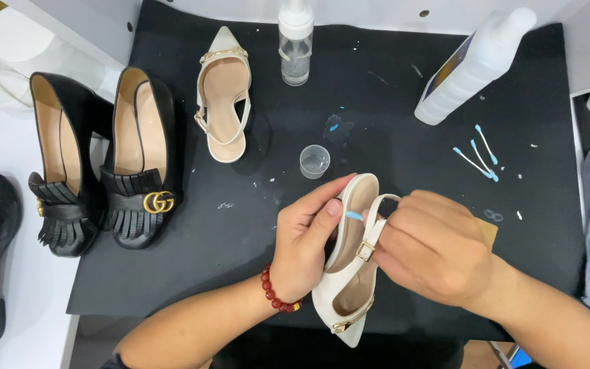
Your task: The recorder is using cotton swabs and a cleaning solution to remove dirt or stains from the edges and soles of high-heeled shoes at a workbench.
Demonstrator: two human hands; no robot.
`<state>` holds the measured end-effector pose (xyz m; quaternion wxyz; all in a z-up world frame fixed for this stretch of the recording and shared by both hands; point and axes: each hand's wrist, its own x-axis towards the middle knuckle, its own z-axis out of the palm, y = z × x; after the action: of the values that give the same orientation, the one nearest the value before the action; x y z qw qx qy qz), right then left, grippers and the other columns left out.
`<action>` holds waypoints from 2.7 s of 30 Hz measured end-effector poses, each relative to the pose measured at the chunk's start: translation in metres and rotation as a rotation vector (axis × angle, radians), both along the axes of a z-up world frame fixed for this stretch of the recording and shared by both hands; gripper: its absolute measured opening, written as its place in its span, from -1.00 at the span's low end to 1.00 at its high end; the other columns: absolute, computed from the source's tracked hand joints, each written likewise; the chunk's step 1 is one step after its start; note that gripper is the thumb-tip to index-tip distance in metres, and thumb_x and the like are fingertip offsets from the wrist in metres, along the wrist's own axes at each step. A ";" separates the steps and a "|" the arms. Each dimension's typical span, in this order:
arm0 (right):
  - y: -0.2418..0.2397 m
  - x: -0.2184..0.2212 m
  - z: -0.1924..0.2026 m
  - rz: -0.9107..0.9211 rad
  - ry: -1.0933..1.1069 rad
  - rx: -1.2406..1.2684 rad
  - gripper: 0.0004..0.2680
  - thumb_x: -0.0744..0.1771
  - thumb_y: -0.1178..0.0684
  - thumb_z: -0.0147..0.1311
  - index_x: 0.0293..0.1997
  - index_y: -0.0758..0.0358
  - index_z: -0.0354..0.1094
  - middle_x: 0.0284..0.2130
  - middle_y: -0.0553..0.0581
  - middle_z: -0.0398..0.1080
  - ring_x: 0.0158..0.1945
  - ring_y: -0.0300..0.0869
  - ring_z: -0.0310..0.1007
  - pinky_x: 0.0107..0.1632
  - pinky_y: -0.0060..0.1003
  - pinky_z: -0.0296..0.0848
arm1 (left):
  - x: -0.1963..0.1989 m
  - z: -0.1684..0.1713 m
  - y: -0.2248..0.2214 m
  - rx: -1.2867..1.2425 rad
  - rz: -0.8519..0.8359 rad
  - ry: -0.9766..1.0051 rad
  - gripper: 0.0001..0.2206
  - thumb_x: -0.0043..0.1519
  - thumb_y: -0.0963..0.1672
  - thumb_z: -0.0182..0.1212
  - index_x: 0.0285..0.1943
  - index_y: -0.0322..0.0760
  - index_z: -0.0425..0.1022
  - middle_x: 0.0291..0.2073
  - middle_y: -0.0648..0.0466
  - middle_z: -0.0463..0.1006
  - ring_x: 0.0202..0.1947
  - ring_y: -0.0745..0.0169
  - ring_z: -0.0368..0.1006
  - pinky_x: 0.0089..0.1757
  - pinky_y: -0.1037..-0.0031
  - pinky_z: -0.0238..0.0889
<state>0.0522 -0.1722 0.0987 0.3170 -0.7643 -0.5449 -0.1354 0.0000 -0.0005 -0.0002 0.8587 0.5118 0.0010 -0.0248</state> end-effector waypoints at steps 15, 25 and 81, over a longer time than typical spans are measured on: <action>-0.004 -0.002 -0.008 0.033 0.018 -0.038 -0.82 0.12 0.21 0.34 -0.36 0.40 0.42 -0.44 0.17 0.32 -0.41 -0.02 0.40 -0.36 -0.14 0.39 | 0.002 -0.002 0.000 0.035 0.036 -0.011 -0.62 0.45 -0.10 0.04 0.37 -0.47 0.43 0.08 -0.03 0.61 0.03 0.37 0.51 0.04 0.52 0.38; -0.002 -0.001 -0.020 0.060 -0.010 -0.051 -0.79 0.14 0.22 0.35 -0.25 0.43 0.45 -0.27 0.21 0.43 -0.25 0.05 0.52 -0.24 -0.11 0.49 | 0.005 -0.005 0.001 -0.002 0.038 -0.012 -0.62 0.46 -0.10 0.05 0.36 -0.46 0.43 0.07 0.00 0.61 0.03 0.40 0.50 0.04 0.54 0.38; 0.003 -0.003 -0.032 0.111 -0.089 -0.209 -0.82 0.21 0.12 0.15 -0.20 0.35 0.49 -0.45 -0.01 0.30 -0.37 -0.20 0.32 -0.36 -0.28 0.21 | 0.018 -0.008 0.007 -0.390 -0.118 0.330 -0.64 0.50 -0.10 -0.17 0.26 -0.51 0.41 0.04 -0.11 0.58 0.02 0.21 0.51 0.09 0.40 0.36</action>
<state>0.0496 -0.1695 0.0672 0.2183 -0.7553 -0.6109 -0.0938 0.0180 0.0064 -0.0084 0.9264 0.3250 0.1066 -0.1578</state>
